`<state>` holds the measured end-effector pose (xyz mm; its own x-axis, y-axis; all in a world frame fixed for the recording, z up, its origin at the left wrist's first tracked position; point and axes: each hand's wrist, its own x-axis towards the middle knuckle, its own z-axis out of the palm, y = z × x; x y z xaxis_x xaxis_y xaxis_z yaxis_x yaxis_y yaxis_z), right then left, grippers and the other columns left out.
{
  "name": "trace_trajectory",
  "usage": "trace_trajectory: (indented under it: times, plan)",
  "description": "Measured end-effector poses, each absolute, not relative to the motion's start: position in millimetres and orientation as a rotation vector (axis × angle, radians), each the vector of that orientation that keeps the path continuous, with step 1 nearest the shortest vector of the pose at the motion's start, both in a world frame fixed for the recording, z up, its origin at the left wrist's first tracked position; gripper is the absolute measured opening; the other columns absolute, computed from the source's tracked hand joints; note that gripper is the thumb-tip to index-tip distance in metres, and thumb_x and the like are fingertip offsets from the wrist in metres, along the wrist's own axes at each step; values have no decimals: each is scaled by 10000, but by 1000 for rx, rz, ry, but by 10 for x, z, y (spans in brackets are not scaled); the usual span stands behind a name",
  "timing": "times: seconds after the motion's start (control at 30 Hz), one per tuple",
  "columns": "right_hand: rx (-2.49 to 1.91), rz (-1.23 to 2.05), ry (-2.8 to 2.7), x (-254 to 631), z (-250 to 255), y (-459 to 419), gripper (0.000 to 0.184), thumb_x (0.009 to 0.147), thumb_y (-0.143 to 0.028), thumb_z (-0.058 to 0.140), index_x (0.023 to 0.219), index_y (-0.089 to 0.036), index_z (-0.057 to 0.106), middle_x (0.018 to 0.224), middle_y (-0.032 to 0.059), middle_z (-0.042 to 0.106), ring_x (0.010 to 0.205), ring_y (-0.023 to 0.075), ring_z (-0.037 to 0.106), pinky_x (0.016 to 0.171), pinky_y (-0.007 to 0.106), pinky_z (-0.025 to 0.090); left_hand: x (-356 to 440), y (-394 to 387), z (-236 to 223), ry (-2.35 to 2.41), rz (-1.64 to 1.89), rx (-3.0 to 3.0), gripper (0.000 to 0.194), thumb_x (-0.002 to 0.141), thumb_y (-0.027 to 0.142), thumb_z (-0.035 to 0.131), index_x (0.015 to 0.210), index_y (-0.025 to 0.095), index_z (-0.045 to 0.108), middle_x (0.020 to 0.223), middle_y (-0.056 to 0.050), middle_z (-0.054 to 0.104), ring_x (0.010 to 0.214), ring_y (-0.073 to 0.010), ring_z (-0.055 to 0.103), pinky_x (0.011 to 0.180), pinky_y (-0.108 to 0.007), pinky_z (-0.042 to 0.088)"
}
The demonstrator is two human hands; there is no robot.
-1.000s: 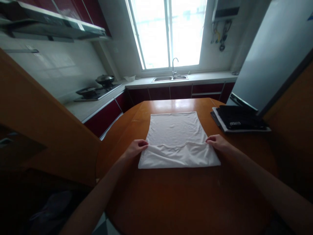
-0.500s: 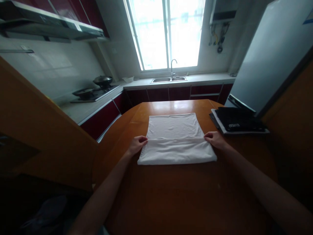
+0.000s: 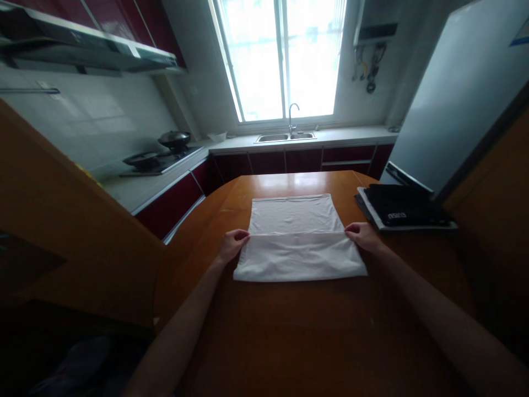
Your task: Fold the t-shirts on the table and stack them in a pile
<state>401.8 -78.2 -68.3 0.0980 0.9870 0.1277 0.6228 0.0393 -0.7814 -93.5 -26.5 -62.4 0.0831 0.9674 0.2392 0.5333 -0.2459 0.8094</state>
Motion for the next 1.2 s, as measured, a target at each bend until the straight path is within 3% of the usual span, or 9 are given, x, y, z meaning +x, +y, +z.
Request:
trace_trajectory:
  times: [0.13, 0.27, 0.37, 0.43, 0.57, 0.67, 1.2]
  plan:
    - [-1744, 566, -1634, 3968, -603, -865, 181, 798, -270, 622, 863, -139, 729, 836, 99, 753, 778, 223, 687, 726, 302, 515, -938, -315, -580, 1558, 1016, 1919, 374, 756, 456, 701, 980, 160, 746, 998, -101, 773, 885, -260, 723, 847, -388, 580]
    - [-1850, 103, -1817, 3628, -429, -1053, 341, 952, -366, 516, 1112, -132, 706, 1090, 162, 714, 1043, 287, 632, 921, 376, 468, -607, -515, -438, 1484, 949, 2312, 352, 914, 347, 540, 1163, 167, 710, 1234, -112, 710, 1170, -261, 644, 1078, -411, 464]
    - [-1792, 34, -1986, 3216, -400, -1170, 382, 1012, -333, 401, 1211, -158, 676, 1253, 146, 665, 1170, 261, 579, 1009, 348, 420, -180, -724, -413, 1366, 713, 2551, 377, 993, 300, 448, 1277, 176, 662, 1342, -101, 657, 1256, -228, 597, 1117, -364, 426]
    - [-1793, 65, -2069, 2976, -476, -1203, 419, 1016, -324, 390, 1315, -147, 624, 1403, 145, 588, 1286, 256, 518, 1082, 355, 369, 57, -831, -474, 1402, 539, 2640, 418, 1020, 327, 426, 1357, 157, 605, 1433, -123, 589, 1352, -251, 520, 1159, -397, 376]
    - [-1905, 141, -2152, 2767, -716, -1192, 585, 1021, -397, 380, 1516, -86, 413, 1624, 156, 325, 1503, 282, 259, 1205, 449, 191, 222, -914, -667, 1551, 247, 2683, 595, 1027, 472, 417, 1519, 137, 426, 1609, -154, 350, 1507, -331, 274, 1206, -550, 250]
    - [-1930, 173, -2170, 2774, -788, -1188, 616, 1027, -421, 350, 1550, -96, 357, 1649, 138, 265, 1525, 268, 211, 1222, 467, 138, 184, -920, -723, 1579, 173, 2690, 650, 1026, 530, 384, 1563, 164, 357, 1648, -128, 255, 1534, -326, 189, 1218, -563, 204]
    - [-1864, 94, -2136, 2699, -714, -1301, 629, 1034, -420, 319, 1560, -75, 332, 1649, 139, 254, 1538, 244, 175, 1229, 477, 116, 231, -991, -671, 1655, 249, 2730, 641, 1018, 525, 380, 1541, 155, 400, 1637, -132, 295, 1525, -320, 226, 1211, -546, 232]
